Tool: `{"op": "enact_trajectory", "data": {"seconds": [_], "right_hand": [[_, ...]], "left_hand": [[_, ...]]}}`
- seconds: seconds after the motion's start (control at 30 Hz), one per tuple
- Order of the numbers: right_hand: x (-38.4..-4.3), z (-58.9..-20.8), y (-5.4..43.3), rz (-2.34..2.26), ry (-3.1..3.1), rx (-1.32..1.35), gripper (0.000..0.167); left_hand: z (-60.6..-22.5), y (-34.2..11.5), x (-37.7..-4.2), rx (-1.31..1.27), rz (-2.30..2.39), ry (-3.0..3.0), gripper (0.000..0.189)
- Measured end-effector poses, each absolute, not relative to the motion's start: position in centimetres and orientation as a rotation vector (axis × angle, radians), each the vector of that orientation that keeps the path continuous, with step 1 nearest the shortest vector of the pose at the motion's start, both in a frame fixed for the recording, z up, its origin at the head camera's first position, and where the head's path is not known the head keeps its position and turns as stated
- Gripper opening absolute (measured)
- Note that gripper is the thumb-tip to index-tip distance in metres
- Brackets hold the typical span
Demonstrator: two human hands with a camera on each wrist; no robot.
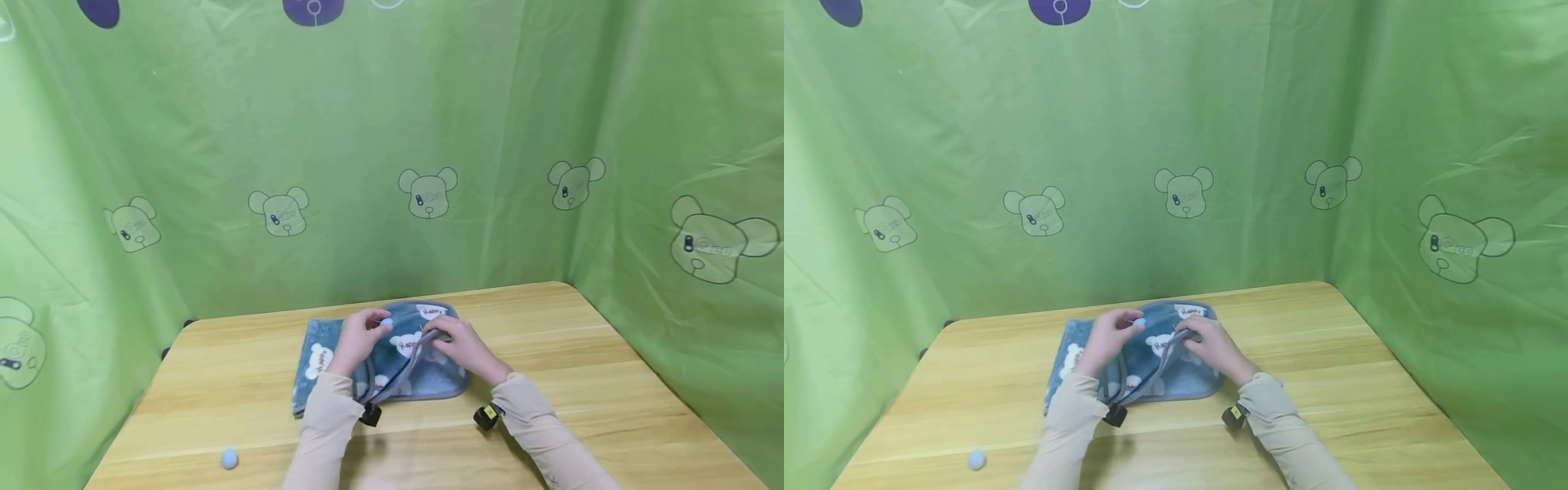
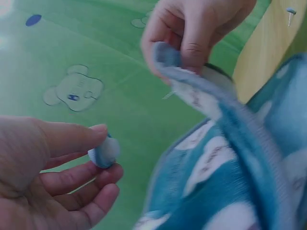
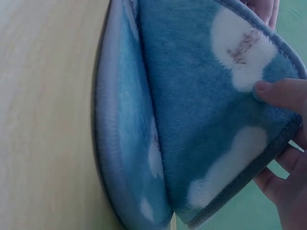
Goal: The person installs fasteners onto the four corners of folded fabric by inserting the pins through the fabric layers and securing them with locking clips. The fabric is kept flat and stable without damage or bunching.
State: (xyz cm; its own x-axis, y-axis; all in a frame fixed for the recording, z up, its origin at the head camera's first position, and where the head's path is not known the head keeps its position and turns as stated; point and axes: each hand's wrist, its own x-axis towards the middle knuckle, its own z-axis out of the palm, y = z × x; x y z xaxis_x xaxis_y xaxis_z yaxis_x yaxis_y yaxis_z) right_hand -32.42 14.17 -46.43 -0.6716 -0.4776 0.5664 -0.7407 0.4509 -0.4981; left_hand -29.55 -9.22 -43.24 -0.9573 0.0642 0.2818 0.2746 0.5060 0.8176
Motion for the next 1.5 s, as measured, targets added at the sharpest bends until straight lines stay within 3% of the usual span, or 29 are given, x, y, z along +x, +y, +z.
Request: {"op": "enact_trajectory", "data": {"seconds": [0.57, 1.5], "right_hand": [[-32.4, -46.5, 13.9, 1.047, -2.396, 1.076, 0.018], [-32.4, -46.6, 13.8, 1.06, -2.405, 1.094, 0.021]], "left_hand": [[-46.7, -5.9, -31.6, -0.065, -2.314, -2.073, 0.036], [-47.2, -5.1, -31.3, -0.095, -2.461, -2.022, 0.036]]}}
